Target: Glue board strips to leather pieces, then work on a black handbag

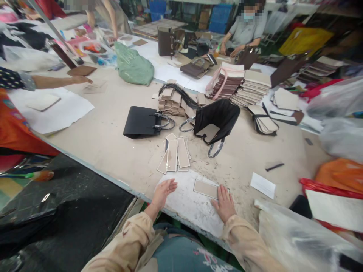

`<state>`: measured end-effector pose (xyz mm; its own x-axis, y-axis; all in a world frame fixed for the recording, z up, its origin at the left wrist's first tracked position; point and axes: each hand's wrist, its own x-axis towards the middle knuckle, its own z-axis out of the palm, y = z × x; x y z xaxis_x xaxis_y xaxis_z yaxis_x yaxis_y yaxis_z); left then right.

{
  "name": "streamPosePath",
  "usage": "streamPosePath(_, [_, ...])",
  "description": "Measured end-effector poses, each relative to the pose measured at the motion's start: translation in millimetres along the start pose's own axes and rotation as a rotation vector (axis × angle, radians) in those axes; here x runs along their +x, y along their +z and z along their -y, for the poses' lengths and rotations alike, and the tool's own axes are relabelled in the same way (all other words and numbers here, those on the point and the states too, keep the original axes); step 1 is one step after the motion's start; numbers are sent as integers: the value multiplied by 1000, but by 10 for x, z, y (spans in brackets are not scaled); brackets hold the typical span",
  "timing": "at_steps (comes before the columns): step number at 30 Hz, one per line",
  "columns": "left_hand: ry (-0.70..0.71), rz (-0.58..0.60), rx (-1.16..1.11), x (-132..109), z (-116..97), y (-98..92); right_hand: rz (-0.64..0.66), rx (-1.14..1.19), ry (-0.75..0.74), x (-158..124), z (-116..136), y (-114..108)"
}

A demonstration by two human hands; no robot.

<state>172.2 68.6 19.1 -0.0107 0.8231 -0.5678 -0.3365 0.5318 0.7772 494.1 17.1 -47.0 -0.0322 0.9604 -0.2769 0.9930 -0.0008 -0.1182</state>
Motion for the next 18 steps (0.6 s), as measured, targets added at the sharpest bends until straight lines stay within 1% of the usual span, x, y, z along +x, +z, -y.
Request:
streamPosePath(2, [-46,-31,-35,-19,-36,-43,2,22,56,3,58,-98])
streamPosePath(4, [-100,-46,-61,-57,-22,-42,12,33,110,-22,121,-217])
streamPosePath(6, [-170,-81,-90,-72,25,-47,56,59,71,-45,156,-327])
streamPosePath(8, [-198,-68,-48,-11,56,-83,69,87,74,-45,149,-406])
streamPosePath(10, [-148,-66,36,140,9,-134,52,93,121,-27,127,-454])
streamPosePath(11, [-97,-74,97,238,-60,-154,41,95,141,-18,122,-467])
streamPosePath(13, [37,-114,265,452,-302,-167,30,110,145,-12,134,-472])
streamPosePath(16, [213,-214,613,792,-820,-93,-27,171,112,-59,145,-418])
streamPosePath(17, [244,-248,713,912,-981,-44,-66,201,107,-99,127,-385])
streamPosePath(18, [254,-270,753,1035,-1115,12,-94,233,96,-154,92,-348])
